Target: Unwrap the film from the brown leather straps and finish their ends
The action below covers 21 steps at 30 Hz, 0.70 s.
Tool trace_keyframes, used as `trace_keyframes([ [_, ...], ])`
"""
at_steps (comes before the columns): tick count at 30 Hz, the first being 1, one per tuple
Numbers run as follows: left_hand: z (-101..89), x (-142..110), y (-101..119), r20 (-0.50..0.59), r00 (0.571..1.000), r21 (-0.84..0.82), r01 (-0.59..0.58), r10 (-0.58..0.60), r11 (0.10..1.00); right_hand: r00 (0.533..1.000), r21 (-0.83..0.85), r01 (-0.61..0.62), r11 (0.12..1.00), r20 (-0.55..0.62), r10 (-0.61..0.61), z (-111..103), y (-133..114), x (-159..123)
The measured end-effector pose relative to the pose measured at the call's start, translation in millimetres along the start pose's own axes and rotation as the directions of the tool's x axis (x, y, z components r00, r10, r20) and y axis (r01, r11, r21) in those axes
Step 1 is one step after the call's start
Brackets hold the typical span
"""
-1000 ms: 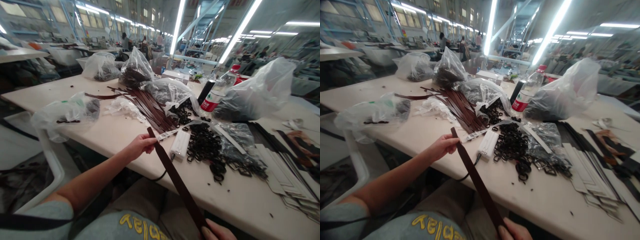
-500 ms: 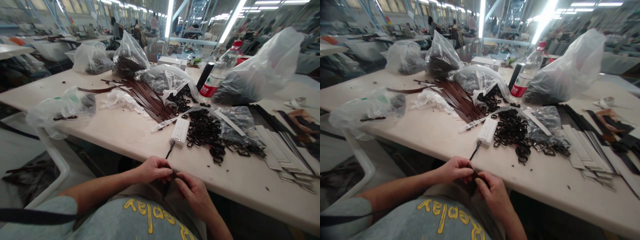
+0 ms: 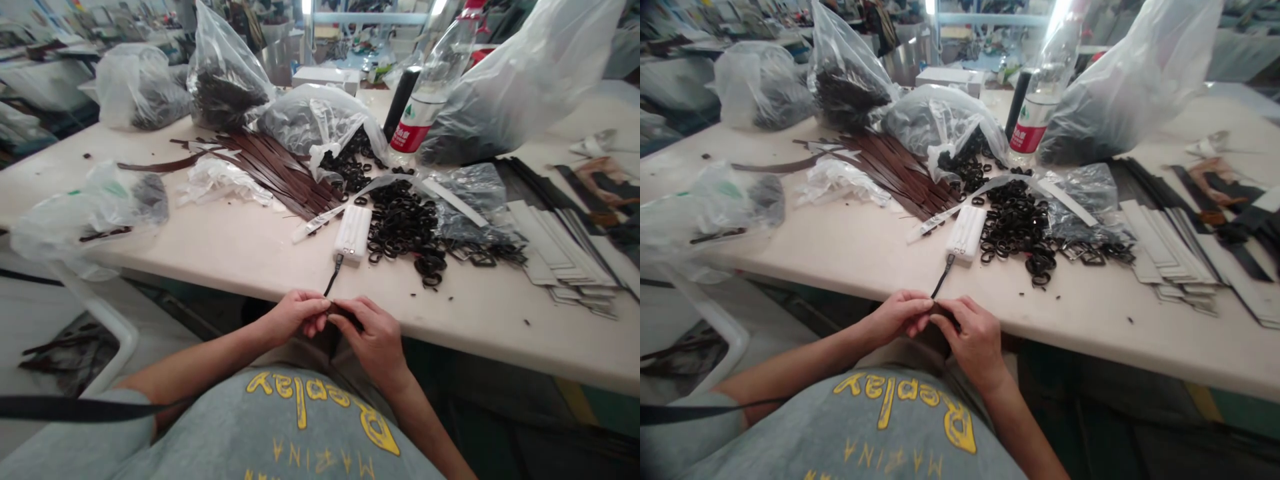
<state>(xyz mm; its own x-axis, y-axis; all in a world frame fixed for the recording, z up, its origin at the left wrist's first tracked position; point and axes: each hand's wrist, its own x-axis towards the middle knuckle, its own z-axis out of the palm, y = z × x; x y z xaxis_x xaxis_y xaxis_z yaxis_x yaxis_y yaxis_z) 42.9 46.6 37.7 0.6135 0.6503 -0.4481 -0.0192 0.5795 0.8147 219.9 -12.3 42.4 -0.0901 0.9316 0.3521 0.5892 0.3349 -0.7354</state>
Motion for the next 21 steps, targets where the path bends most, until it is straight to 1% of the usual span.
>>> trace_keyframes([
  [3, 0.0, -1, 5, 0.006, 1.000, 0.051, -0.020, 0.020, 0.998, 1.000, -0.032, 0.015, 0.999, -0.013, -0.016, 4, 1, -1],
  [6, -2.6, -2, 6, 0.013, 1.000, 0.097, -0.023, 0.022, 0.995, 0.997, -0.123, 0.083, 0.989, 0.005, -0.083, 5, 1, -2],
  [9, -6.1, -3, 3, 0.018, 1.000, 0.142, -0.019, 0.017, 0.990, 0.990, -0.185, 0.143, 0.972, 0.029, -0.140, 5, 2, -4],
  [11, -9.4, -4, 1, -0.007, 0.996, 0.229, -0.089, 0.093, 0.969, 0.987, -0.190, 0.160, 0.969, 0.041, -0.155, 5, 5, -5],
  [13, -13.8, -5, 2, -0.011, 0.974, 0.385, -0.206, 0.228, 0.899, 0.984, -0.180, 0.175, 0.968, 0.046, -0.170, 5, 9, -5],
  [15, -18.2, -8, 8, 0.051, 0.940, 0.555, -0.308, 0.338, 0.773, 0.980, -0.162, 0.200, 0.966, 0.050, -0.194, 5, 11, -5],
  [16, -20.1, -9, 12, 0.093, 0.929, 0.613, -0.338, 0.359, 0.714, 0.977, -0.155, 0.212, 0.965, 0.048, -0.207, 5, 11, -5],
  [17, -21.7, -11, 15, 0.129, 0.924, 0.647, -0.354, 0.360, 0.676, 0.975, -0.151, 0.221, 0.964, 0.042, -0.217, 6, 10, -6],
  [18, -22.8, -12, 19, 0.154, 0.924, 0.658, -0.360, 0.350, 0.661, 0.974, -0.149, 0.227, 0.963, 0.039, -0.223, 6, 10, -6],
  [21, -24.0, -13, 24, 0.190, 0.928, 0.654, -0.363, 0.320, 0.664, 0.975, -0.155, 0.222, 0.963, 0.033, -0.219, 8, 7, -6],
])
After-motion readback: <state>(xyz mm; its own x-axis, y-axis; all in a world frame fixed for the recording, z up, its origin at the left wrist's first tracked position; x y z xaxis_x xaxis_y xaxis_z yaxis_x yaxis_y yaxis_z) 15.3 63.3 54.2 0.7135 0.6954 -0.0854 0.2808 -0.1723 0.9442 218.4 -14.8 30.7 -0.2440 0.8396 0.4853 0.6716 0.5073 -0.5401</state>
